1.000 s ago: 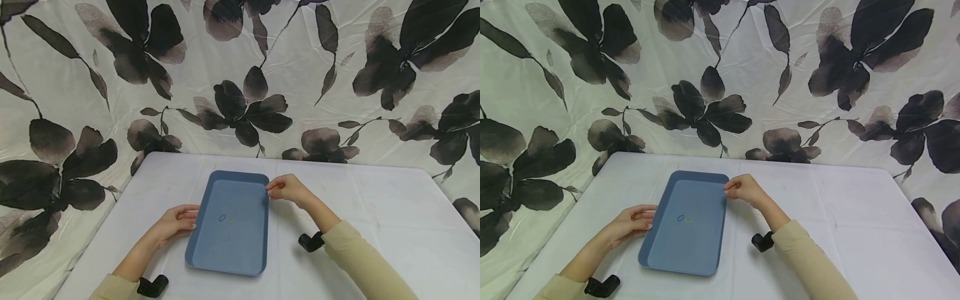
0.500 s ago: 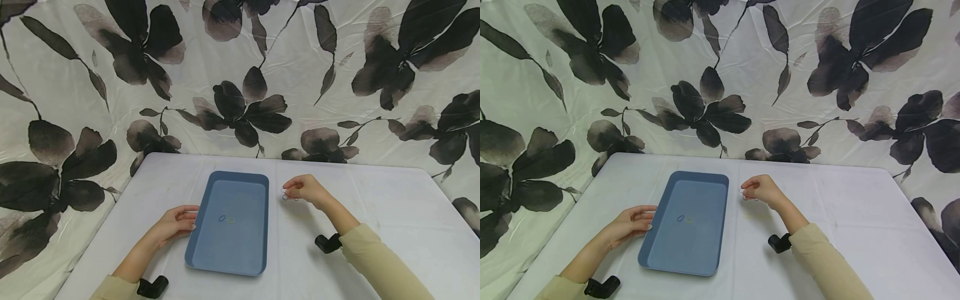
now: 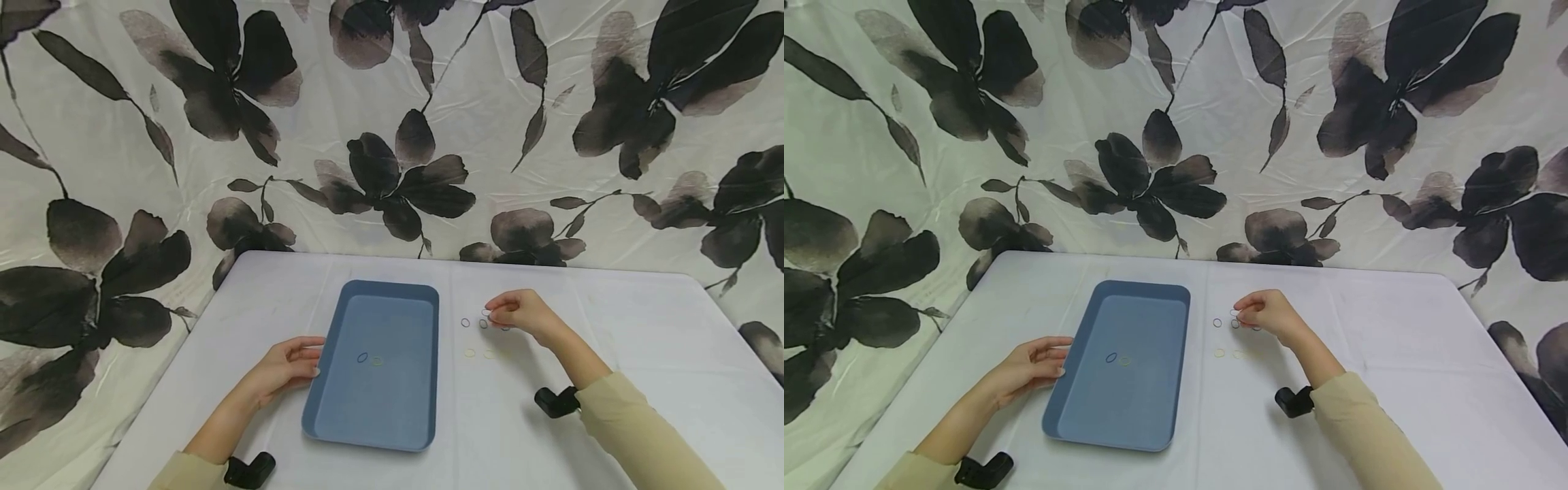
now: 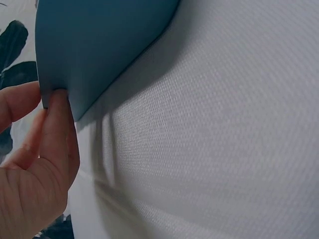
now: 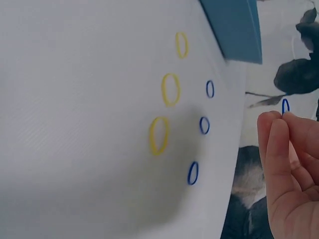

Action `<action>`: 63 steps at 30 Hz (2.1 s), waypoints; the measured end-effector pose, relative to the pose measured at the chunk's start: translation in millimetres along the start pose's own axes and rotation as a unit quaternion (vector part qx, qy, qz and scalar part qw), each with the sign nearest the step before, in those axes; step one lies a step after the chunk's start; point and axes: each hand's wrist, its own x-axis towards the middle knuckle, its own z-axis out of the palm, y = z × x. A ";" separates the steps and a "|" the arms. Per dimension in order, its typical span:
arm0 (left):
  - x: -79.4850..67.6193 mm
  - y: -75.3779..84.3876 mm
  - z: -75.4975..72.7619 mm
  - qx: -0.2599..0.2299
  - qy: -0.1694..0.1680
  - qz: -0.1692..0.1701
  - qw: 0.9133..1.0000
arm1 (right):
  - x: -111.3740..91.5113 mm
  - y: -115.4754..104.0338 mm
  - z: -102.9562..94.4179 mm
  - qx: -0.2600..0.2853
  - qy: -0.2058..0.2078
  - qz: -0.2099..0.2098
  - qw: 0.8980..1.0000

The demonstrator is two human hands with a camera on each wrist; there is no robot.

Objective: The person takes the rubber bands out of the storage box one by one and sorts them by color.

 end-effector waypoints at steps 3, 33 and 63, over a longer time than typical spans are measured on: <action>0.6 -0.3 0.8 -0.001 -0.003 0.000 1.000 | -3.6 5.7 -4.5 0.010 0.002 0.010 1.000; 0.6 -2.2 -0.2 -0.013 0.003 0.000 1.000 | -13.7 43.6 -29.9 -0.005 0.039 0.051 0.998; 0.0 0.6 0.6 -0.007 0.014 -0.010 1.000 | -2.3 44.4 -28.4 -0.101 0.050 0.083 0.990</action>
